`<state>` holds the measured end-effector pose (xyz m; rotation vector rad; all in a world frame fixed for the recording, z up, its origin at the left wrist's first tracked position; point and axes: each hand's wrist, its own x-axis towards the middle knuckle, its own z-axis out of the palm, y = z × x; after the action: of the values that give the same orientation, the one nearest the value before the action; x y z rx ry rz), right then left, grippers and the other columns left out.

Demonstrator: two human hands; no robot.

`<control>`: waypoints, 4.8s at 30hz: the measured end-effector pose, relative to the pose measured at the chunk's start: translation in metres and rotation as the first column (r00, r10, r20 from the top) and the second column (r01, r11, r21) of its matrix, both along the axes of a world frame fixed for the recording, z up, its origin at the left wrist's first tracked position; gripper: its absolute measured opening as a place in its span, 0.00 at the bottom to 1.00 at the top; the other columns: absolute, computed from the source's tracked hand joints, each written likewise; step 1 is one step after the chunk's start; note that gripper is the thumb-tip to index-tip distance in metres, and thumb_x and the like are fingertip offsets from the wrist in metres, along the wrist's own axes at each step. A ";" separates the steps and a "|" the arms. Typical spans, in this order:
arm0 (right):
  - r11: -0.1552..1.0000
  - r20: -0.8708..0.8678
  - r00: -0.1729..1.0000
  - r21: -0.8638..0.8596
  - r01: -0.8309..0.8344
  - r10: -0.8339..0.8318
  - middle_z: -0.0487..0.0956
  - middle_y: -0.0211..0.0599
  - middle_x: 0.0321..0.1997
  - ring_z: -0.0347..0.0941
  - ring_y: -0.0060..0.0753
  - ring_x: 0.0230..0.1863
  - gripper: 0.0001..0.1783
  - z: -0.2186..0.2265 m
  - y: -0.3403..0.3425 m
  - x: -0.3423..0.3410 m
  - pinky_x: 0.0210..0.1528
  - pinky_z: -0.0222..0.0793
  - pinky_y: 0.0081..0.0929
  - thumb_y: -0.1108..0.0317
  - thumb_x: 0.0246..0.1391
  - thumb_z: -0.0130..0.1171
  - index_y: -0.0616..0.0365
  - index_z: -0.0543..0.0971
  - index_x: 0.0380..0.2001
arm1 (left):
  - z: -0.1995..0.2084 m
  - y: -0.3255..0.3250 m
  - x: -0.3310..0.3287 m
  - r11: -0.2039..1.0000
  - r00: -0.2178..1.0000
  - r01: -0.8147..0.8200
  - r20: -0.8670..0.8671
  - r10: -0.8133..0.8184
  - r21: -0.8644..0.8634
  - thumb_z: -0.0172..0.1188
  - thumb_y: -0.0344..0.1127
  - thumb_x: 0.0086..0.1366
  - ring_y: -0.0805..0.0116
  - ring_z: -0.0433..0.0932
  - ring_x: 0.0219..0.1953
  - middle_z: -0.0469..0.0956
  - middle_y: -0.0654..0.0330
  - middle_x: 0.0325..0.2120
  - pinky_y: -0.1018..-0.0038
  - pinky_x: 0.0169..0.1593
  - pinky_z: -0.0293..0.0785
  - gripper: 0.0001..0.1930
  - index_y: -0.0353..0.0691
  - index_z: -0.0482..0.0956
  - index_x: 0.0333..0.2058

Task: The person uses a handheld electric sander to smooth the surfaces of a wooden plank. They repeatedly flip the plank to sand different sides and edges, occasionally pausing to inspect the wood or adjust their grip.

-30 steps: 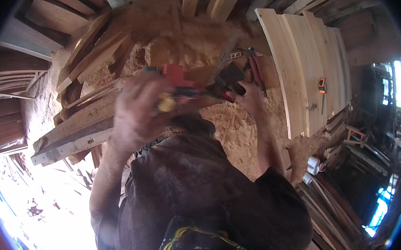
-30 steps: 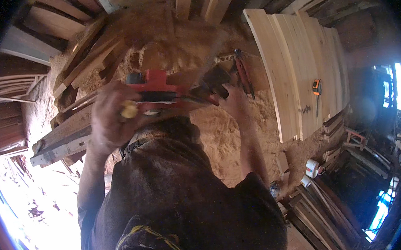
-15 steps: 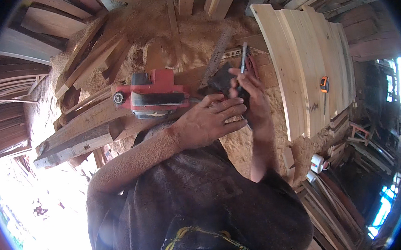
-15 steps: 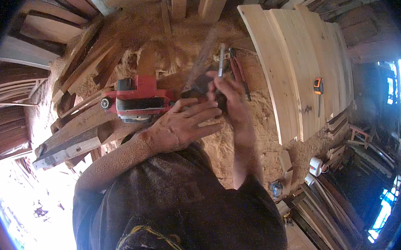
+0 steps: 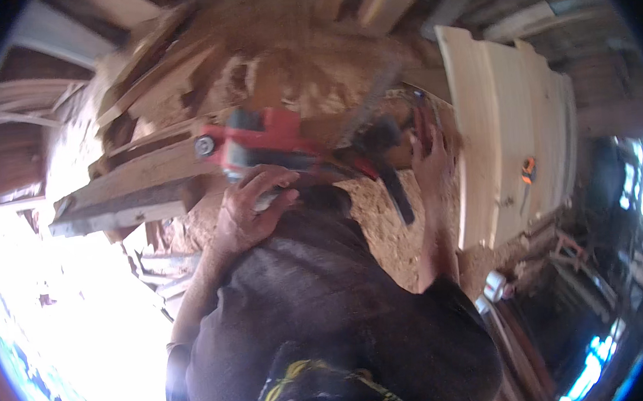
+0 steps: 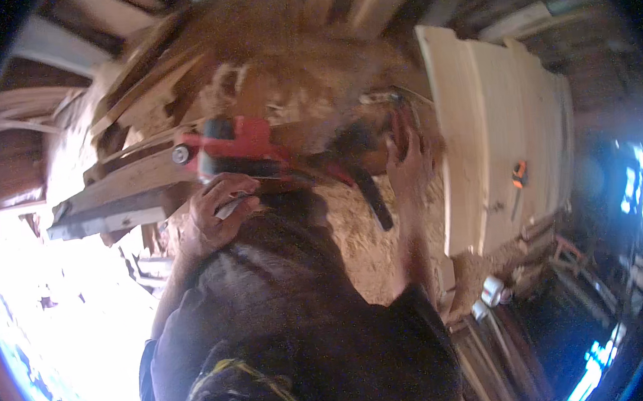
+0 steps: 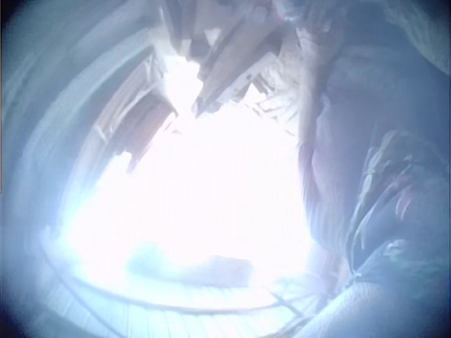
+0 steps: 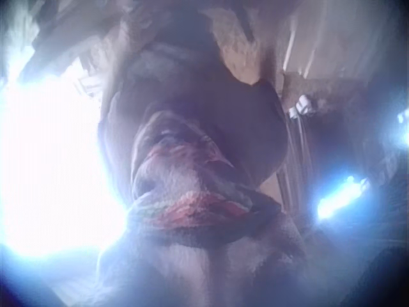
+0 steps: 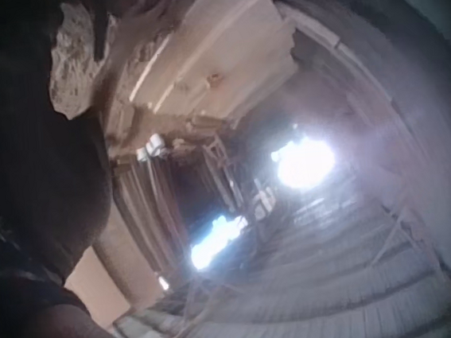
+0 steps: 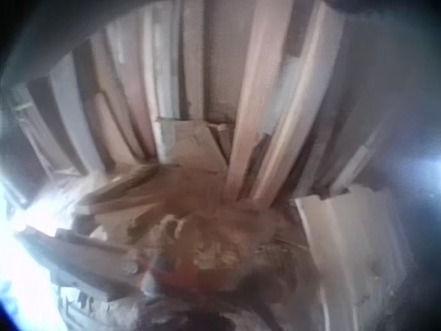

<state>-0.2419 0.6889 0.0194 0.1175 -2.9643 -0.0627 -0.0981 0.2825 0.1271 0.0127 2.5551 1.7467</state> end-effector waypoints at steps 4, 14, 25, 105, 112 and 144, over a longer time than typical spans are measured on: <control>0.954 0.077 0.980 -0.255 -0.160 0.185 0.82 0.48 0.65 0.75 0.51 0.67 0.36 -0.016 0.009 -0.002 0.73 0.65 0.50 0.50 0.63 0.68 0.53 0.76 0.70 | -0.008 -0.004 0.019 0.993 0.986 -0.116 -0.120 0.116 0.002 0.71 0.34 0.69 0.51 0.87 0.50 0.87 0.53 0.46 0.60 0.52 0.83 0.12 0.40 0.87 0.49; 0.969 0.475 0.876 -0.245 0.038 0.086 0.78 0.54 0.69 0.78 0.58 0.63 0.42 0.034 -0.017 -0.023 0.66 0.71 0.50 0.59 0.59 0.73 0.67 0.71 0.71 | -0.021 -0.020 0.057 0.878 0.856 -0.453 -0.203 0.476 0.152 0.69 0.30 0.68 0.53 0.89 0.45 0.87 0.54 0.42 0.60 0.47 0.85 0.13 0.42 0.86 0.50; 0.769 0.618 0.785 -0.528 0.361 0.055 0.83 0.53 0.60 0.82 0.46 0.56 0.39 0.016 0.026 -0.066 0.54 0.80 0.38 0.68 0.54 0.75 0.73 0.74 0.67 | -0.059 -0.128 0.141 0.221 0.310 -0.893 -0.179 0.934 -0.393 0.68 0.41 0.71 0.59 0.87 0.38 0.84 0.58 0.44 0.62 0.43 0.83 0.11 0.44 0.88 0.45; 0.210 0.221 -0.002 -0.924 0.321 0.975 0.75 0.49 0.65 0.71 0.44 0.68 0.26 0.138 -0.525 0.037 0.73 0.67 0.43 0.63 0.74 0.51 0.62 0.69 0.70 | -0.044 -0.156 0.045 0.278 0.307 -0.952 -0.380 0.872 -0.131 0.73 0.37 0.52 0.55 0.82 0.39 0.79 0.58 0.36 0.61 0.42 0.77 0.21 0.43 0.73 0.42; -0.008 0.141 0.283 -0.883 0.469 0.949 0.51 0.20 0.16 0.45 0.23 0.21 0.34 0.134 -0.563 0.070 0.39 0.62 0.33 0.41 0.80 0.44 0.46 0.61 0.18 | -0.046 -0.160 0.036 0.262 0.265 -0.963 -0.375 0.888 -0.060 0.70 0.38 0.55 0.54 0.85 0.38 0.81 0.57 0.32 0.59 0.42 0.80 0.15 0.42 0.75 0.38; 0.367 0.333 -0.179 -0.906 0.212 0.926 0.82 0.41 0.58 0.79 0.35 0.60 0.42 0.118 -0.521 0.004 0.68 0.73 0.42 0.41 0.75 0.54 0.65 0.66 0.75 | -0.036 -0.148 0.043 0.215 0.265 -0.958 -0.301 0.916 -0.190 0.72 0.39 0.55 0.55 0.77 0.44 0.74 0.57 0.39 0.61 0.45 0.71 0.22 0.42 0.73 0.45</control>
<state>-0.2377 0.1678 0.1373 2.0312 -2.9556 2.6107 -0.0554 0.1341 0.0914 -1.9510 3.1175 1.3118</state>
